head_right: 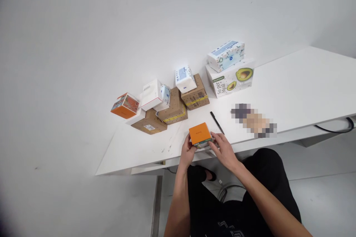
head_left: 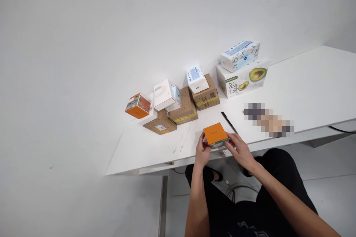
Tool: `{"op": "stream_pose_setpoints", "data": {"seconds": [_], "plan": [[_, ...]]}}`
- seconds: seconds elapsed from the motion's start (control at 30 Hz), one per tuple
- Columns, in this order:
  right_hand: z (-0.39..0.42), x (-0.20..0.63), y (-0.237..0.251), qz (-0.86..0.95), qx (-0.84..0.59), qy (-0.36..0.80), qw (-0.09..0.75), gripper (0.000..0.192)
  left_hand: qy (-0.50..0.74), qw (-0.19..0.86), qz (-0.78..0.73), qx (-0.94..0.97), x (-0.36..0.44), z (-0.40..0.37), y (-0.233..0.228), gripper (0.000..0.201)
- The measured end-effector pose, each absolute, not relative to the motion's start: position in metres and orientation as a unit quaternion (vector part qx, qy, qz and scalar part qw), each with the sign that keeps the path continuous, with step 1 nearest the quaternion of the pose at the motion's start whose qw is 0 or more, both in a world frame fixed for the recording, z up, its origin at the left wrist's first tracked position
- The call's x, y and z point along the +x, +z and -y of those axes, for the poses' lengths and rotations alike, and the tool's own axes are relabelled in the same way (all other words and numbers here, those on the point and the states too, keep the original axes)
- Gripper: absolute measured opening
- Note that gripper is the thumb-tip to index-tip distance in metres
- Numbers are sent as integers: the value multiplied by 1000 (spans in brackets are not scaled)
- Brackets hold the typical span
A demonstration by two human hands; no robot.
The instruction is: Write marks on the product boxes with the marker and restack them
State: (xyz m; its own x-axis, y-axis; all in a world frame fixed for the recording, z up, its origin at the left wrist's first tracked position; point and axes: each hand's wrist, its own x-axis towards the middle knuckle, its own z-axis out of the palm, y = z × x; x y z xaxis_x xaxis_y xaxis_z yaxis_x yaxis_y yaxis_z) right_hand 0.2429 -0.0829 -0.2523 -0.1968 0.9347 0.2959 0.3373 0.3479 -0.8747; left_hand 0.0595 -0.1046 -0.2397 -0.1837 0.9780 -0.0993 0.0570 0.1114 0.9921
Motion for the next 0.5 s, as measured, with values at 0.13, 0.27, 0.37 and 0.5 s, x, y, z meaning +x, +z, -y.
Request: {"op": "stream_pose_setpoints", "data": {"seconds": [0.13,0.27,0.37,0.5], "plan": [[86,243,-257,706,-455,320,439,40,486,505,-550,455,56,108,-239,84],[85,243,-258,709,-452,311,442,40,485,518,-548,443,54,106,-236,87],[86,243,-258,714,-451,308,439,40,492,519,-545,438,54,105,-237,87],[86,243,-258,716,-449,308,438,40,488,530,-536,440,55,104,-240,88]]}}
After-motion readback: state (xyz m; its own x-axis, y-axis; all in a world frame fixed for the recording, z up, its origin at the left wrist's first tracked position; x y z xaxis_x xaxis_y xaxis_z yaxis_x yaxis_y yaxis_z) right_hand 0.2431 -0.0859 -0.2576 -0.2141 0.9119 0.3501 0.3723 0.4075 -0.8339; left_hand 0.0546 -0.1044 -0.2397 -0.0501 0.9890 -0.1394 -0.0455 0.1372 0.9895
